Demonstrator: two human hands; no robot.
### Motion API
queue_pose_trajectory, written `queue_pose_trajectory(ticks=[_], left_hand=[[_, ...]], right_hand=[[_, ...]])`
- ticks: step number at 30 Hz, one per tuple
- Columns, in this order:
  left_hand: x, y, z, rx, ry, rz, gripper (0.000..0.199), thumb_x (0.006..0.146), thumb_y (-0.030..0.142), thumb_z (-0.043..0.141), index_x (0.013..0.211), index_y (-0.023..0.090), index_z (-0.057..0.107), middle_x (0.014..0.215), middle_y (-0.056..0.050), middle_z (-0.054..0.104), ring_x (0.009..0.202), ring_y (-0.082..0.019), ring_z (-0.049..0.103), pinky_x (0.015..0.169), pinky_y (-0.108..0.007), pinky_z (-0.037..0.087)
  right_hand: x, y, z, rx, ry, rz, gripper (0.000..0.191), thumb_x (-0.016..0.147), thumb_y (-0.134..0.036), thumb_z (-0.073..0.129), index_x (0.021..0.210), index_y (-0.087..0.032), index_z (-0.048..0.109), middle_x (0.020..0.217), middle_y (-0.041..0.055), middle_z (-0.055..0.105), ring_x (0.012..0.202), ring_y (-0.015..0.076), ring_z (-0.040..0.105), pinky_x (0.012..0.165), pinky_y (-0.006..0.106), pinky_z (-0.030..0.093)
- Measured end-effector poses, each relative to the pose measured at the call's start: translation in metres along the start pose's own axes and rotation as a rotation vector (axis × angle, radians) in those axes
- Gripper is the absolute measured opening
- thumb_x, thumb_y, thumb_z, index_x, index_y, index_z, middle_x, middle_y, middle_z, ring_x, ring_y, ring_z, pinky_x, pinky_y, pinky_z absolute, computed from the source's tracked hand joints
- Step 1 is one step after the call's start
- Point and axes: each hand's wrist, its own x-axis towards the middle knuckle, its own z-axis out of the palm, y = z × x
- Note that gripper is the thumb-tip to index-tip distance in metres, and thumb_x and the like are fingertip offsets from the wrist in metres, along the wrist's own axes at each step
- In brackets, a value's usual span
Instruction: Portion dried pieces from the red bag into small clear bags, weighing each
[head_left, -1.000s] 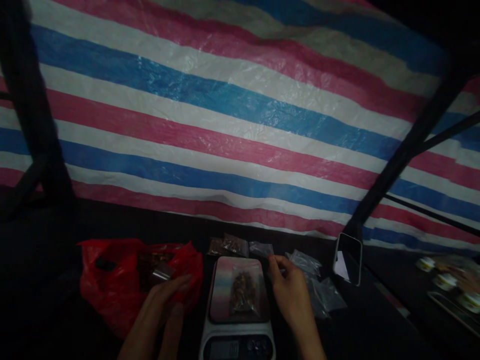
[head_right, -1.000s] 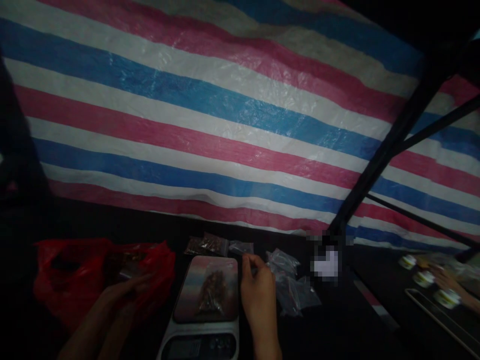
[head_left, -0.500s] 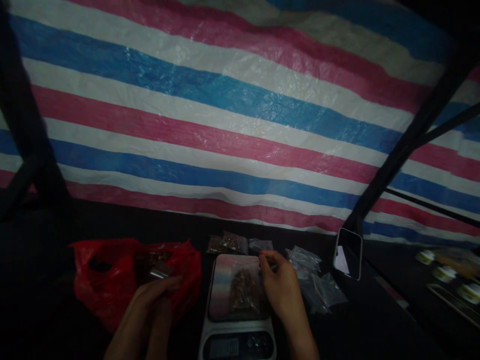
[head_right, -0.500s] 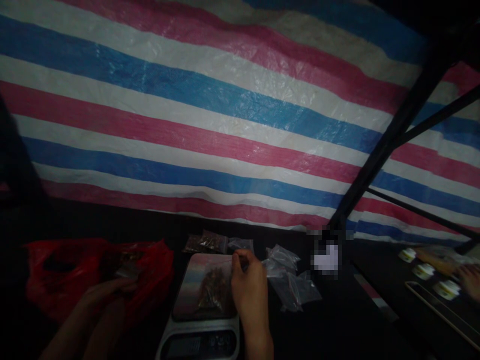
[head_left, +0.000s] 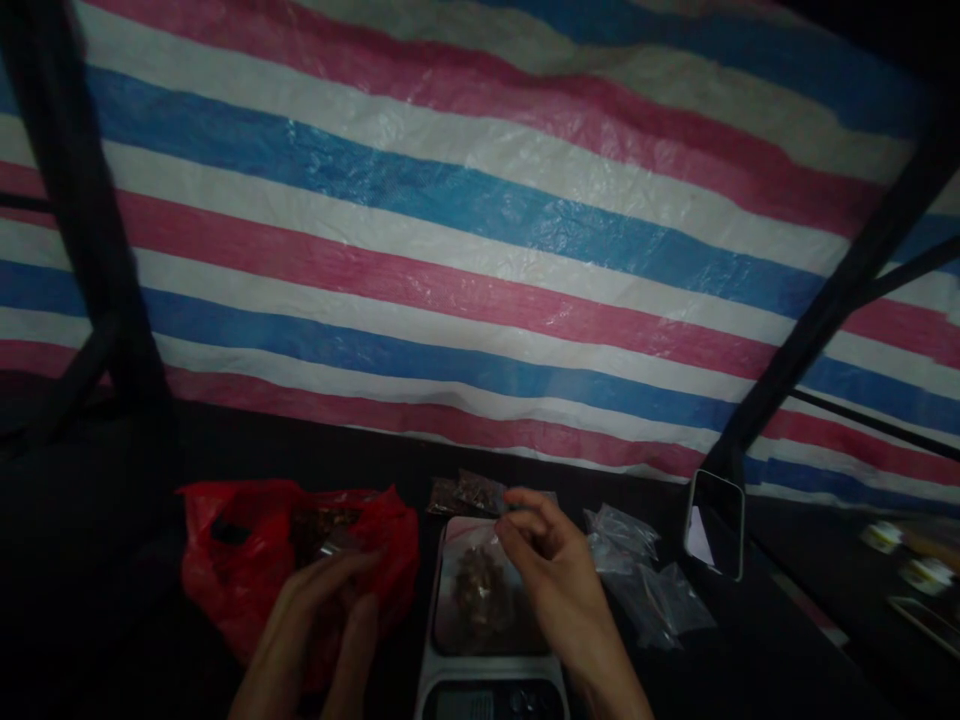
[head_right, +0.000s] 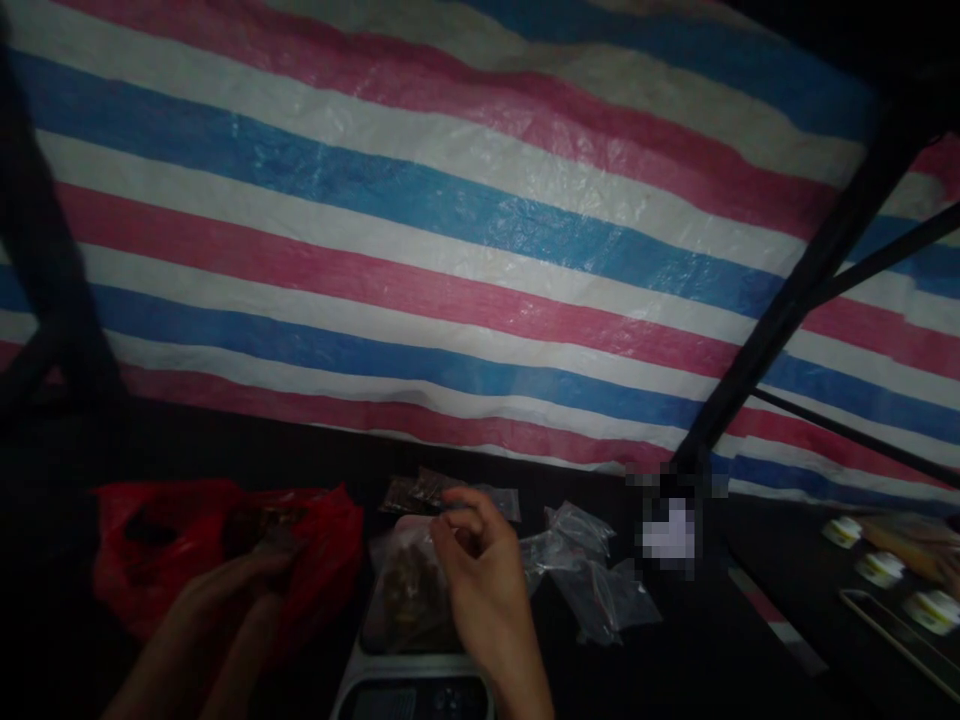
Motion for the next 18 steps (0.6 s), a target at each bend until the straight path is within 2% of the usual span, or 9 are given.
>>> queue_pose_trajectory(ticks=[3,4,6,10,13,18], left_hand=[[0.002,0.011,0.003,-0.126,-0.128,-0.213,0.064,0.079,0.076,0.069,0.122,0.029,0.075,0.132,-0.006,0.078,0.125,-0.029,0.073,0.106,-0.035,0.060],[0.003,0.017,0.003,-0.164,-0.176,-0.285,0.068,0.077,0.079,0.068,0.121,0.028,0.077,0.129,-0.007,0.080,0.124,-0.030,0.074,0.104,-0.036,0.061],[0.005,0.025,0.001,-0.205,-0.197,-0.384,0.069,0.075,0.082,0.067,0.113,0.026,0.080,0.122,-0.007,0.083,0.120,-0.032,0.076,0.100,-0.036,0.063],[0.007,0.029,-0.006,-0.217,-0.101,-0.413,0.059,0.073,0.076,0.071,0.100,0.025,0.083,0.115,-0.007,0.086,0.116,-0.034,0.078,0.099,-0.038,0.063],[0.007,0.022,-0.009,-0.196,-0.082,-0.408,0.054,0.072,0.072,0.074,0.100,0.027,0.083,0.118,-0.006,0.085,0.120,-0.033,0.077,0.104,-0.040,0.061],[0.005,0.014,-0.011,-0.197,-0.075,-0.433,0.058,0.072,0.073,0.070,0.102,0.025,0.083,0.121,-0.008,0.084,0.122,-0.034,0.076,0.107,-0.040,0.059]], right_hand=[[-0.012,-0.017,0.025,0.065,-0.093,-0.058,0.032,0.088,-0.047,0.073,0.108,-0.023,0.067,0.084,0.0004,0.072,0.075,0.0162,0.062,0.067,0.025,0.047],[-0.015,-0.021,0.034,0.055,-0.101,-0.084,0.028,0.089,-0.045,0.072,0.106,-0.024,0.066,0.084,0.0002,0.071,0.076,0.0162,0.062,0.068,0.024,0.048],[-0.022,-0.025,0.049,0.038,-0.115,-0.119,0.022,0.091,-0.041,0.069,0.105,-0.024,0.066,0.085,0.0003,0.070,0.078,0.0165,0.063,0.068,0.024,0.049],[-0.031,-0.022,0.065,0.020,-0.139,-0.152,0.022,0.088,-0.033,0.069,0.109,-0.025,0.068,0.084,-0.0003,0.072,0.074,0.0162,0.062,0.068,0.024,0.052],[-0.033,-0.018,0.069,-0.002,-0.125,-0.152,0.023,0.084,-0.028,0.070,0.107,-0.026,0.068,0.080,-0.0017,0.072,0.072,0.0158,0.062,0.068,0.023,0.052],[-0.034,-0.019,0.075,0.009,-0.150,-0.153,0.025,0.083,-0.030,0.071,0.107,-0.025,0.068,0.078,-0.0021,0.071,0.069,0.0159,0.064,0.065,0.023,0.053]])
